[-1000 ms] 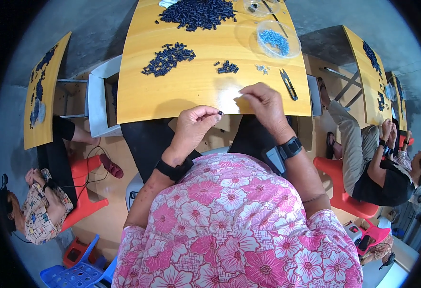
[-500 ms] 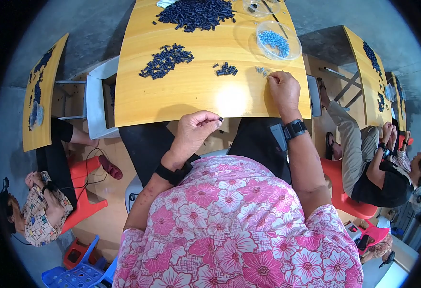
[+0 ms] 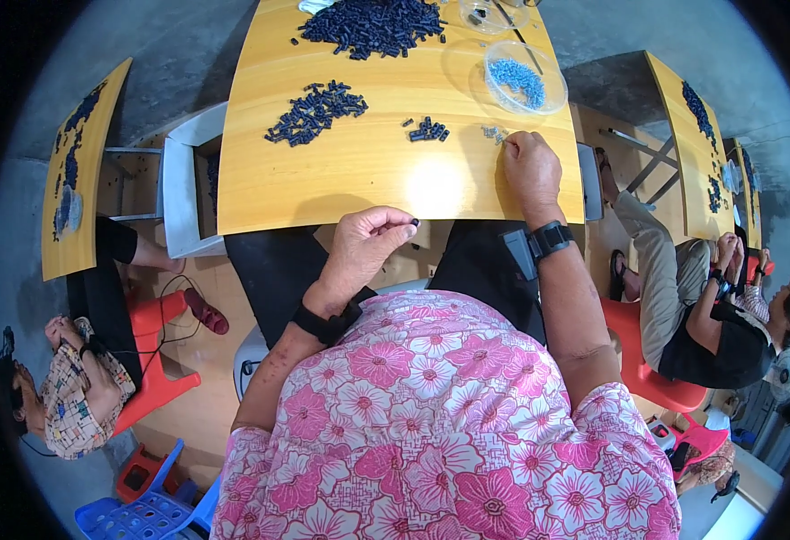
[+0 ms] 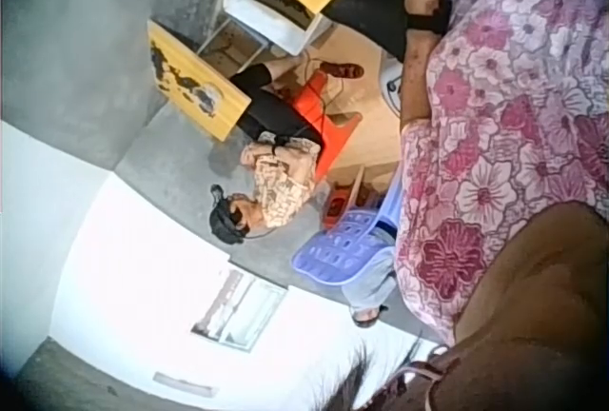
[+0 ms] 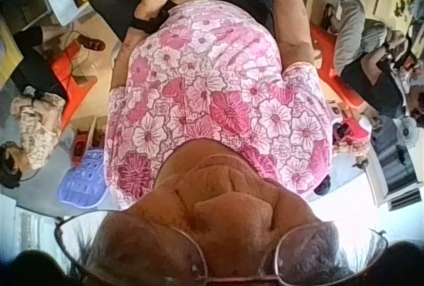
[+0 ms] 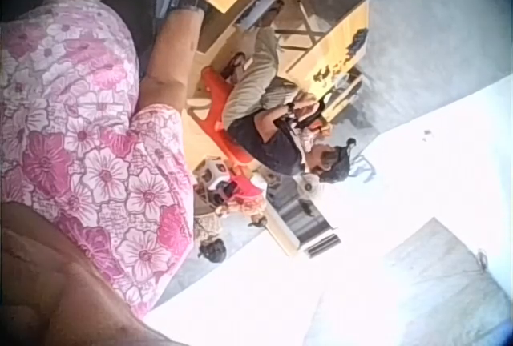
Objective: Assembling small blue and black plastic components on a wooden work surface.
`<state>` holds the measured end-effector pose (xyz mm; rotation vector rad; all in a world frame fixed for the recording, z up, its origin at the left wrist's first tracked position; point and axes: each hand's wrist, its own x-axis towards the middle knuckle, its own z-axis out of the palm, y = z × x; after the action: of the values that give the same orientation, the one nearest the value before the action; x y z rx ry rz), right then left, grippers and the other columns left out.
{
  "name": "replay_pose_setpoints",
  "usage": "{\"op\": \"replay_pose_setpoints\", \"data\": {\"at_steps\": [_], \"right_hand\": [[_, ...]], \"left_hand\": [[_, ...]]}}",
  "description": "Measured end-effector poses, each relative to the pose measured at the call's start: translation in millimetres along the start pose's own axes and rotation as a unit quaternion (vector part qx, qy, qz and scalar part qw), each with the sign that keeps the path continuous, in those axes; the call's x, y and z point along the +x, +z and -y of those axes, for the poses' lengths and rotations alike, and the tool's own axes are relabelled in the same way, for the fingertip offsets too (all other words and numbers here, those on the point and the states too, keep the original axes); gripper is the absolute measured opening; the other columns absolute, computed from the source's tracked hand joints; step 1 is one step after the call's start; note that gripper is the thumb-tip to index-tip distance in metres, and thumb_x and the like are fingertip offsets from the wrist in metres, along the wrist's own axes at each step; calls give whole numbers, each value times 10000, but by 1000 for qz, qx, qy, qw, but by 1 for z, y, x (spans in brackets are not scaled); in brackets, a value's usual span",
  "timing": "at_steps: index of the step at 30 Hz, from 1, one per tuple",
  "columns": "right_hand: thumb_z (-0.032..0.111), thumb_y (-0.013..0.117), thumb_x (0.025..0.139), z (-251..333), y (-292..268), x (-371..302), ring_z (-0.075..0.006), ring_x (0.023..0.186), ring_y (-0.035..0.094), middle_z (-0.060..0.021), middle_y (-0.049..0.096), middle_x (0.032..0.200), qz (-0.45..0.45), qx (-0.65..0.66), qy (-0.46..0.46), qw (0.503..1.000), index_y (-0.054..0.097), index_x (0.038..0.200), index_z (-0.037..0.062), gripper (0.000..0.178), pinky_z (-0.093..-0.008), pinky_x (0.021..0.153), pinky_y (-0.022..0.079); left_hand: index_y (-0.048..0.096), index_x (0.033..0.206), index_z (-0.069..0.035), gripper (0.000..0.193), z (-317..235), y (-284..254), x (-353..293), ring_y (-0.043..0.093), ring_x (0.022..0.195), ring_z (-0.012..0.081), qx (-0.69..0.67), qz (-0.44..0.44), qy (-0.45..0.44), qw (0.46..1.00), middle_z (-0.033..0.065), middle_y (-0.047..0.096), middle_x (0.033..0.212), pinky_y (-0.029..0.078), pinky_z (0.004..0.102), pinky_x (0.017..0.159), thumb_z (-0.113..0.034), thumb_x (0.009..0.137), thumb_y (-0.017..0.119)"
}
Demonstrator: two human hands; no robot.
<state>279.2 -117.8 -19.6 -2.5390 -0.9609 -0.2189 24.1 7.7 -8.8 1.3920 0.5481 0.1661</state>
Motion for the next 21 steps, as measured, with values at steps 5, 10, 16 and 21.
{"op": "replay_pose_setpoints", "data": {"at_steps": [5,10,16,21], "right_hand": [[190,563,873,-7,4,-5,-368,773,631,-159,632,902,1,-20,-14,1000,629,869,64,143,-458,705,518],[148,566,879,-4,3,-12,-353,818,627,-146,635,910,8,-43,-12,999,595,895,59,95,-453,724,505],[18,562,844,24,-24,-29,-355,794,601,-147,606,893,-55,169,-186,966,569,913,53,78,-432,692,498],[-2,601,808,83,-55,-56,-345,802,598,-130,596,863,76,279,-268,919,579,941,56,147,-406,713,503]], "left_hand": [[681,985,20,131,-2,1,-2,611,811,82,19,-12,14,1000,35,685,893,497,217,752,-57,885,643],[680,981,23,135,-1,1,-4,610,808,77,18,-19,26,999,34,685,886,498,215,747,-62,882,646],[678,997,31,149,-5,2,-7,609,802,76,15,-36,49,998,35,681,885,496,215,749,-59,889,627],[682,1007,25,154,-7,2,-9,600,795,73,-40,-26,48,998,29,677,873,490,216,743,-60,889,629]]}}
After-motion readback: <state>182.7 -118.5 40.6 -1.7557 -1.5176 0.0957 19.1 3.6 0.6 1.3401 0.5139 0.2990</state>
